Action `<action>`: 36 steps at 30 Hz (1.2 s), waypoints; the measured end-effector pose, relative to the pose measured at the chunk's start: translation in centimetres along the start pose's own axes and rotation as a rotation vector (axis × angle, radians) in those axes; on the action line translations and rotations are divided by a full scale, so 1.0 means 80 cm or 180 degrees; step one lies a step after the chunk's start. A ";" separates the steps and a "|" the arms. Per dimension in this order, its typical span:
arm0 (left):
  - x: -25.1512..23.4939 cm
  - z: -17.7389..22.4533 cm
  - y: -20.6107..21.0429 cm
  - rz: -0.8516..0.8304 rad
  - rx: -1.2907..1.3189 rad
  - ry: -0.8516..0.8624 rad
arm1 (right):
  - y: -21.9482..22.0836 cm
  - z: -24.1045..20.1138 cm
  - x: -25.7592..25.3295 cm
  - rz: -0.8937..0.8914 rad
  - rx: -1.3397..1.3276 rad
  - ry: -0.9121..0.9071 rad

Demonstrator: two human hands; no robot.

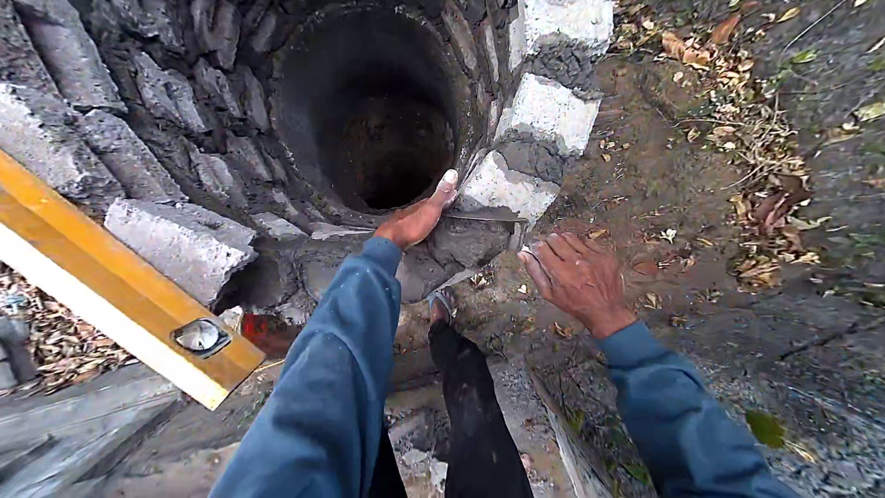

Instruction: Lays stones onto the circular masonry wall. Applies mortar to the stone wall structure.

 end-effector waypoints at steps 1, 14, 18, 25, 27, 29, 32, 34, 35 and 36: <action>0.001 0.000 0.003 -0.0008 -0.0041 0.0018 | -0.008 0.001 0.010 0.0087 -0.0039 0.0211; 0.026 0.047 0.005 -0.0225 -0.0303 -0.0194 | 0.018 -0.006 0.065 -0.1669 -0.2710 0.2740; 0.005 0.008 -0.005 -0.0367 -0.0174 -0.0010 | 0.026 -0.052 0.068 -0.1934 -0.3847 0.3234; 0.013 -0.005 -0.005 -0.0451 -0.0577 0.0039 | 0.031 -0.112 0.029 -0.2295 -0.2373 0.2274; 0.015 -0.009 -0.006 -0.0491 -0.0649 -0.0009 | 0.031 -0.135 0.019 -0.2502 -0.2081 0.2118; 0.015 -0.009 -0.007 -0.0401 -0.0778 -0.0124 | 0.027 -0.155 0.016 -0.2703 -0.1677 0.1954; 0.014 -0.002 -0.003 -0.0338 -0.0934 -0.0128 | 0.015 -0.157 0.023 -0.2665 -0.1166 0.1809; 0.019 0.010 0.000 -0.0358 -0.0993 -0.0032 | 0.009 -0.142 0.030 -0.2507 -0.1011 0.1892; 0.019 0.011 0.000 -0.0339 -0.1014 -0.0012 | 0.006 -0.133 0.033 -0.2421 -0.0935 0.1924; 0.018 0.011 0.001 -0.0339 -0.1037 -0.0002 | 0.003 -0.124 0.035 -0.2320 -0.0874 0.1957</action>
Point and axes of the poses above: each hand's wrist, its own x-axis away from the middle knuckle, its own y-axis out of the palm, z = x × y, the point moved 9 cm from there along -x, towards the middle knuckle, and after that the axes turned 5 degrees about y, right-handed, at the moved point
